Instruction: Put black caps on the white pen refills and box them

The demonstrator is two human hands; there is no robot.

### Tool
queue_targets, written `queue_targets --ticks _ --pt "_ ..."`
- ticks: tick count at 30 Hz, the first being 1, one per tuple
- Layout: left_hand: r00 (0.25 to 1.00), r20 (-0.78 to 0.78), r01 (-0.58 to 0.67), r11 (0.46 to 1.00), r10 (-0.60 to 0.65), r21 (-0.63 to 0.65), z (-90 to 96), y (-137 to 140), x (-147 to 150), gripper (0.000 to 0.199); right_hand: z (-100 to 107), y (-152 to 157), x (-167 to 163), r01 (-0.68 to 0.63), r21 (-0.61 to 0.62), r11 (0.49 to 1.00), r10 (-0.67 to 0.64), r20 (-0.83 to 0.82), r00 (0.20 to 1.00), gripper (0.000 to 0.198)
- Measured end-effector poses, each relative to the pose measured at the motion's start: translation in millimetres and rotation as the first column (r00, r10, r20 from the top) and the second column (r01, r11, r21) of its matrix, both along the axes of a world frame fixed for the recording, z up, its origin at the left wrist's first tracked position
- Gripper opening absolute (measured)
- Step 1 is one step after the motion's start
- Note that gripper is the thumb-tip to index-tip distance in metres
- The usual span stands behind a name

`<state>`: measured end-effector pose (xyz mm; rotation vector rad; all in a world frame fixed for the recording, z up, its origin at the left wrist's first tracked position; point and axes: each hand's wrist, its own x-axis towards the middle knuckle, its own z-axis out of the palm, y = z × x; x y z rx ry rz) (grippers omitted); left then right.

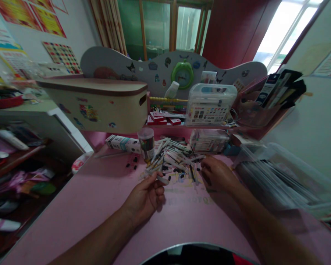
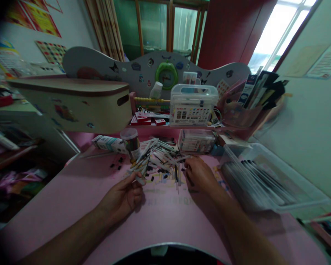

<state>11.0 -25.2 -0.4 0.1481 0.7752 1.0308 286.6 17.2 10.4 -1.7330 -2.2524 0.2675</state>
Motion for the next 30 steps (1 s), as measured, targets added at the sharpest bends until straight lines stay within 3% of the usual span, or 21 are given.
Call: queue_targets --ticks 4,10,13,16,18,20,23,25,27,30 --pt "0.999 -0.034 -0.002 1.000 0.002 0.018 1.2 -0.2 1.1 0.025 -6.2 0.9 -10.5 -0.010 -0.001 1.000 0.010 0.043 0.999 0.023" --pt "0.997 -0.079 -0.002 1.000 0.004 0.029 2.4 -1.6 3.1 0.025 -17.7 -2.2 -26.4 0.078 0.024 0.997 -0.080 0.114 0.990 0.022" --pt "0.996 -0.091 0.009 0.999 -0.006 0.035 1.1 -1.1 2.2 0.024 -14.0 -4.7 -28.0 0.079 -0.025 0.997 -0.076 0.106 0.991 0.022" --pt "0.994 -0.099 0.040 0.998 -0.036 0.047 -1.6 -0.2 0.6 0.022 -3.3 -5.4 -23.9 0.045 -0.049 0.998 -0.044 0.028 0.999 0.014" --pt "0.996 -0.090 0.026 0.999 -0.022 0.047 -3.3 0.2 0.0 0.020 3.3 -6.3 -22.2 0.042 -0.060 0.997 -0.050 -0.142 0.989 0.008" --pt "0.997 -0.078 -0.003 0.999 0.007 0.044 -4.5 0.2 0.3 0.019 6.0 -8.8 -25.3 0.027 -0.130 0.991 -0.079 -0.416 0.906 0.004" --pt "0.998 -0.065 -0.018 0.998 0.021 0.056 -5.7 -0.2 2.0 0.016 1.2 -16.3 -40.8 -0.093 -0.268 0.959 -0.158 -0.777 0.609 0.012" --pt "0.998 -0.059 -0.024 0.997 0.029 0.077 -6.4 -0.4 3.0 0.016 -5.7 -22.3 -54.2 -0.176 -0.294 0.939 -0.190 -0.875 0.445 0.017" --pt "0.997 -0.062 -0.032 0.995 0.038 0.089 -7.1 -0.3 3.5 0.017 -12.7 -27.6 -65.2 -0.232 -0.283 0.931 -0.179 -0.905 0.387 0.017" --pt "0.996 -0.069 -0.044 0.995 0.051 0.094 -9.0 0.2 3.0 0.017 -19.7 -32.8 -73.7 -0.255 -0.258 0.932 -0.141 -0.905 0.401 0.015"
